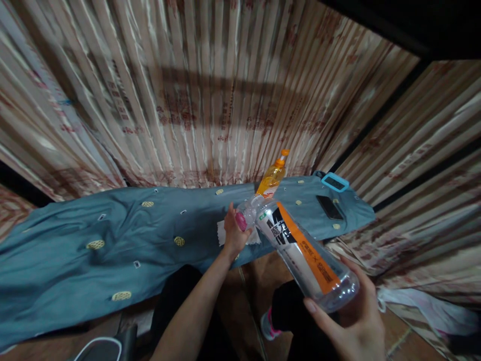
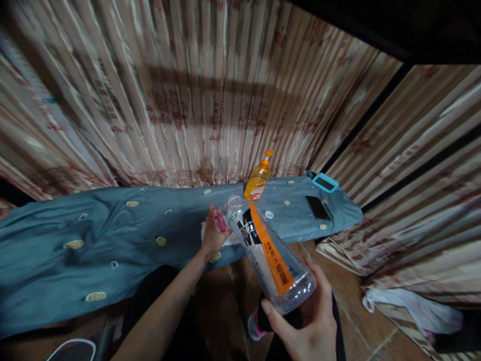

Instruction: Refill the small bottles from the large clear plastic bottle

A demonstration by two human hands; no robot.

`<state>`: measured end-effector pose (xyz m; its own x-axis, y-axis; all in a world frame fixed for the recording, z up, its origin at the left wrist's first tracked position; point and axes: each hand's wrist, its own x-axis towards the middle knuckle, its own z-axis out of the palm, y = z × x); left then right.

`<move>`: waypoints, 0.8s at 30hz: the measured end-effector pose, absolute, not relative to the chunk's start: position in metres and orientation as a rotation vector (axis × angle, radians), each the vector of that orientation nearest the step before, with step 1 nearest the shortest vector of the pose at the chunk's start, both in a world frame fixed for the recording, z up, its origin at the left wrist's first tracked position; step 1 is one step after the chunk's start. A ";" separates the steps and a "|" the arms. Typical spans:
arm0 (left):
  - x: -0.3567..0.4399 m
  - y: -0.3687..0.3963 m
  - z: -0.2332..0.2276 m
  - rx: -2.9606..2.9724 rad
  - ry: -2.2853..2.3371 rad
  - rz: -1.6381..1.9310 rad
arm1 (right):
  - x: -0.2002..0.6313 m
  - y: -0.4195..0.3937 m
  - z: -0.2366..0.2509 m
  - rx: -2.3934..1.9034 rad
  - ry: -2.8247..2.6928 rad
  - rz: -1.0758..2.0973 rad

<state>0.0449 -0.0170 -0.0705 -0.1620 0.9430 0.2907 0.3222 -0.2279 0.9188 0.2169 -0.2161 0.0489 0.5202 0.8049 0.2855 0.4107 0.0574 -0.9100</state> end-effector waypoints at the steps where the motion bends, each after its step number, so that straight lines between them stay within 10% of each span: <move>1: 0.045 -0.017 -0.072 1.539 1.454 1.430 | 0.219 -0.216 0.047 -1.555 -1.075 0.422; 24: 0.039 -0.017 -0.071 1.568 1.474 1.396 | 0.207 -0.219 0.055 -1.564 -1.062 0.421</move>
